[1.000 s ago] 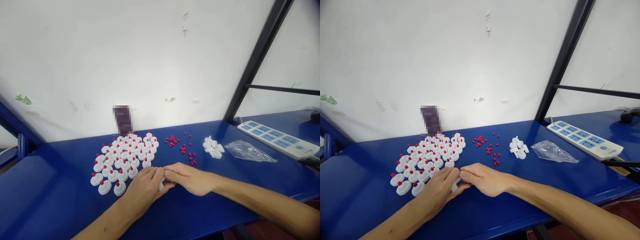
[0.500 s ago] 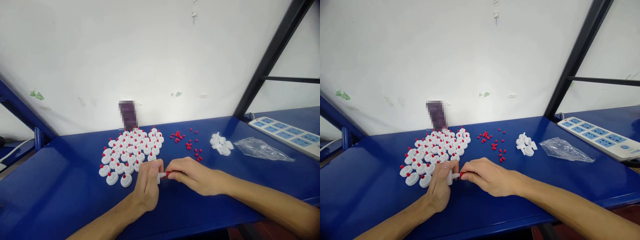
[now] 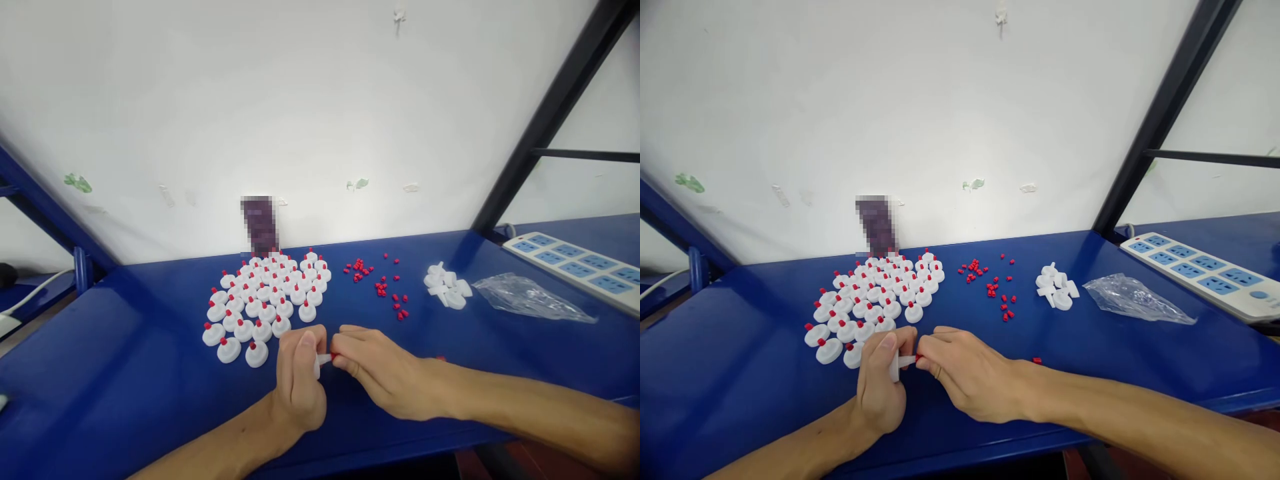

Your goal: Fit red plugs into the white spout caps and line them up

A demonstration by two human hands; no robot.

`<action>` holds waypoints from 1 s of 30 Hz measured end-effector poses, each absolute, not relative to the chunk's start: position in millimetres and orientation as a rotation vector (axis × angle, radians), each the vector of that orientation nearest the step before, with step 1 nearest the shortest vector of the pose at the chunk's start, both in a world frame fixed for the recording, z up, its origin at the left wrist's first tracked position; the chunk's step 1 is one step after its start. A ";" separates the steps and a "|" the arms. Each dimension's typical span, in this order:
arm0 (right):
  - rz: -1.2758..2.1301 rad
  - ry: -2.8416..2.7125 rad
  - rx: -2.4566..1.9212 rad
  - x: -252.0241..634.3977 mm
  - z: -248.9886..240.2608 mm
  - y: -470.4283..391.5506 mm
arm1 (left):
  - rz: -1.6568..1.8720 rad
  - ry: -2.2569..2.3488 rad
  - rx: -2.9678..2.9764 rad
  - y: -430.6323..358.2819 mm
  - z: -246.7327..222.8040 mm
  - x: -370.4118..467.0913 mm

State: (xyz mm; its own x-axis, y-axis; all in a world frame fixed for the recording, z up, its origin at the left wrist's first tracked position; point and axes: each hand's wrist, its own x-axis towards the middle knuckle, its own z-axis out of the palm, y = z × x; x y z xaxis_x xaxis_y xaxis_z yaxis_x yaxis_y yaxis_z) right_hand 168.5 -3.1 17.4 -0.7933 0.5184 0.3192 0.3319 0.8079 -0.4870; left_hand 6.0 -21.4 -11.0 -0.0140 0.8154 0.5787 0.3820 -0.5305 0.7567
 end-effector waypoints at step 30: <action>0.675 -2.401 -0.997 205.2 33.6 45.9 | 1.440 0.992 2.793 -7.3 19.9 -2.2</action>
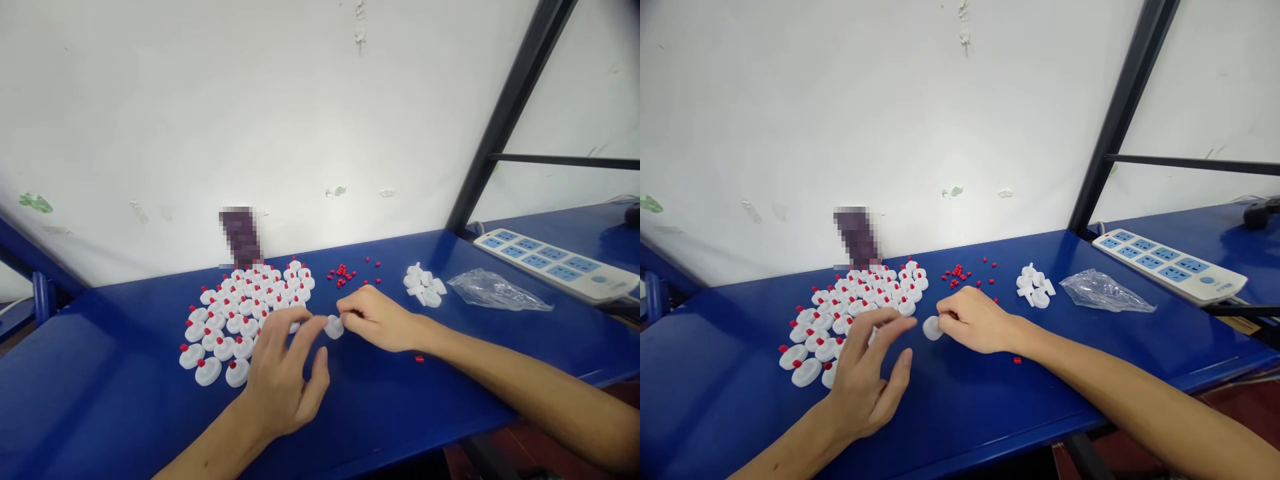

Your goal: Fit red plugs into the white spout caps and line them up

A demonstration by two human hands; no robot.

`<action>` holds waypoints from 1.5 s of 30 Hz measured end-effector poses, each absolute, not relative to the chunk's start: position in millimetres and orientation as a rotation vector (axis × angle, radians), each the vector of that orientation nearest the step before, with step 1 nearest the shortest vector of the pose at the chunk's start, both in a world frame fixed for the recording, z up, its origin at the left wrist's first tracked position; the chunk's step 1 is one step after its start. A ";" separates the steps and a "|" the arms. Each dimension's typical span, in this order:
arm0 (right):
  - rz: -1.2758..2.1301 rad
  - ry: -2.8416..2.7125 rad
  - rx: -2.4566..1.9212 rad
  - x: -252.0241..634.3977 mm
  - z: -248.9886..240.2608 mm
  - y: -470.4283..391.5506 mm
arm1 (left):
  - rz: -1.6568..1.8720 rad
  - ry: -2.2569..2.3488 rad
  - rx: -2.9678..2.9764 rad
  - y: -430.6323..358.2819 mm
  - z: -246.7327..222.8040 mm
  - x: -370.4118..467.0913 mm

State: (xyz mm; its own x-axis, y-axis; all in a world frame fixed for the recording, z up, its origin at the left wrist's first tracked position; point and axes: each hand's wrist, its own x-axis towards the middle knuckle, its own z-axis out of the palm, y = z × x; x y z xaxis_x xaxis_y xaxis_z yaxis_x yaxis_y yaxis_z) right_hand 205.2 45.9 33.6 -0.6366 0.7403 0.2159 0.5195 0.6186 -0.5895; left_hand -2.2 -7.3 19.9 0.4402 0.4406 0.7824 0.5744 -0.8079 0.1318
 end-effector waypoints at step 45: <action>1.387 -2.481 -0.650 225.4 60.6 50.1 | -1.133 -1.264 -3.278 -8.9 5.3 0.6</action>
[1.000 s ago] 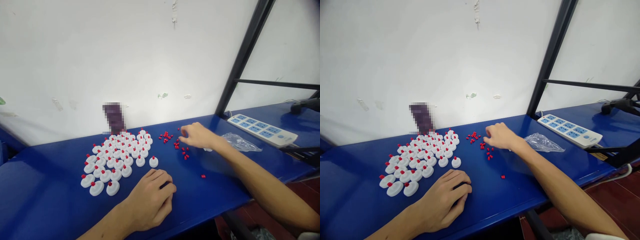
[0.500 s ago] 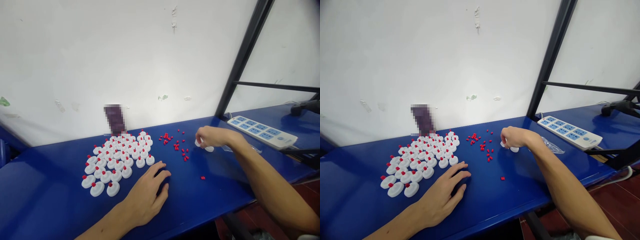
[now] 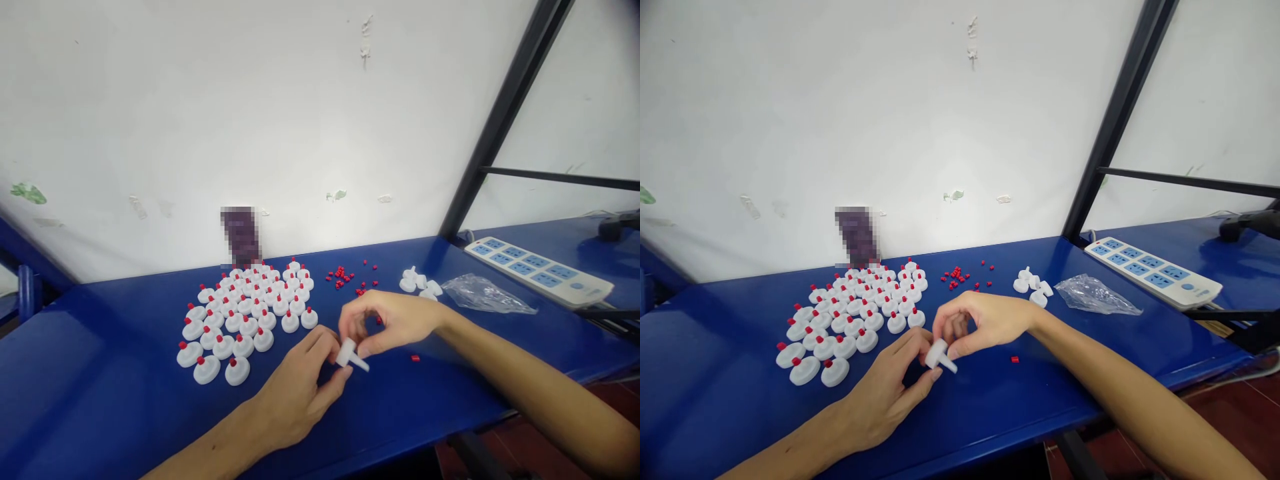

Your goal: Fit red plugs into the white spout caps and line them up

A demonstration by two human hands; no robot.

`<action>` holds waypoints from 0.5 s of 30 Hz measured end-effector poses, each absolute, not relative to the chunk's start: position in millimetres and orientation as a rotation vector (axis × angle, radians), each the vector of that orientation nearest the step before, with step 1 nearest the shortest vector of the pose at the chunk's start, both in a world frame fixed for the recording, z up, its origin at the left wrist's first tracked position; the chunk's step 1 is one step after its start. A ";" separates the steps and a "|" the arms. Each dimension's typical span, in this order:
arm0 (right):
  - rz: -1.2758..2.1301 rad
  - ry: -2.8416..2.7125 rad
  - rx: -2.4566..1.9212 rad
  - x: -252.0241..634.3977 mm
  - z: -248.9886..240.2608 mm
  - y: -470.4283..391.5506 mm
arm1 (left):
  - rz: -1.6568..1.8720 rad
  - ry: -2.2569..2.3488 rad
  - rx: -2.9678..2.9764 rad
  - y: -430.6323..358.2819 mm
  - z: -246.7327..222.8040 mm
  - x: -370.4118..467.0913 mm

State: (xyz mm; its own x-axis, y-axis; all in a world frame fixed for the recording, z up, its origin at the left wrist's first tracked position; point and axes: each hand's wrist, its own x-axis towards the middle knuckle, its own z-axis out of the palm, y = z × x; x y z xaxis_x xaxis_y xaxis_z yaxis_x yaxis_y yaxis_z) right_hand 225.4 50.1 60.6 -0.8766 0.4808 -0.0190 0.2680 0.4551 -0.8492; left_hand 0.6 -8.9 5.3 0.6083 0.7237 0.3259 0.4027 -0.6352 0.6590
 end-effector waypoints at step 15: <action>-0.078 -2.491 -1.496 221.7 16.5 97.2 | 0.774 0.878 2.114 -12.5 4.1 -1.0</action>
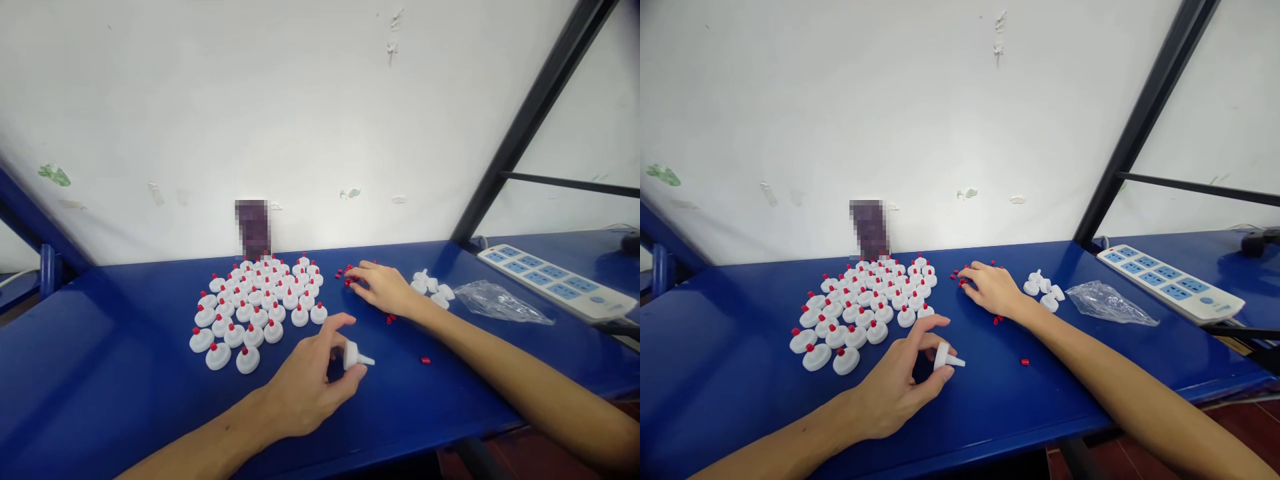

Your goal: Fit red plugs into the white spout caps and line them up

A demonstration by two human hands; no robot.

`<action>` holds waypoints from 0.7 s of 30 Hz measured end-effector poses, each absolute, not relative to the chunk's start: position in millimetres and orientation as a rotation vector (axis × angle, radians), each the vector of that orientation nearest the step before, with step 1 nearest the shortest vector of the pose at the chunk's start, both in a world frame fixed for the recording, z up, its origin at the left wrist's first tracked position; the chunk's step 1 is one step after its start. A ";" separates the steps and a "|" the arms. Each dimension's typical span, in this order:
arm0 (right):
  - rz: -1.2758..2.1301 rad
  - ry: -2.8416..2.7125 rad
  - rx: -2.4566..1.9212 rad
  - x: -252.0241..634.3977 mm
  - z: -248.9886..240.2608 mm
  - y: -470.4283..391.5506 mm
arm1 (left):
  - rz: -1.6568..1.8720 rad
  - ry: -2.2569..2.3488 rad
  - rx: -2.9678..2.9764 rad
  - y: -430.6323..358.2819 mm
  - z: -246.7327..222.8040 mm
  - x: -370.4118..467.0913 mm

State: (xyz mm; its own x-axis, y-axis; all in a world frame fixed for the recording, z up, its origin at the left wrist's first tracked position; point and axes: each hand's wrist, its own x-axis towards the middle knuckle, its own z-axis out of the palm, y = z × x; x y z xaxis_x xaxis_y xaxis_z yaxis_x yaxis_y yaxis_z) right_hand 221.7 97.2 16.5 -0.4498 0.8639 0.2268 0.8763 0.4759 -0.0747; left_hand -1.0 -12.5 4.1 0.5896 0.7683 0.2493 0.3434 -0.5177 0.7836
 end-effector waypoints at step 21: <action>0.433 -2.423 -1.025 214.4 25.5 71.1 | 0.803 1.041 1.879 -6.0 1.9 0.9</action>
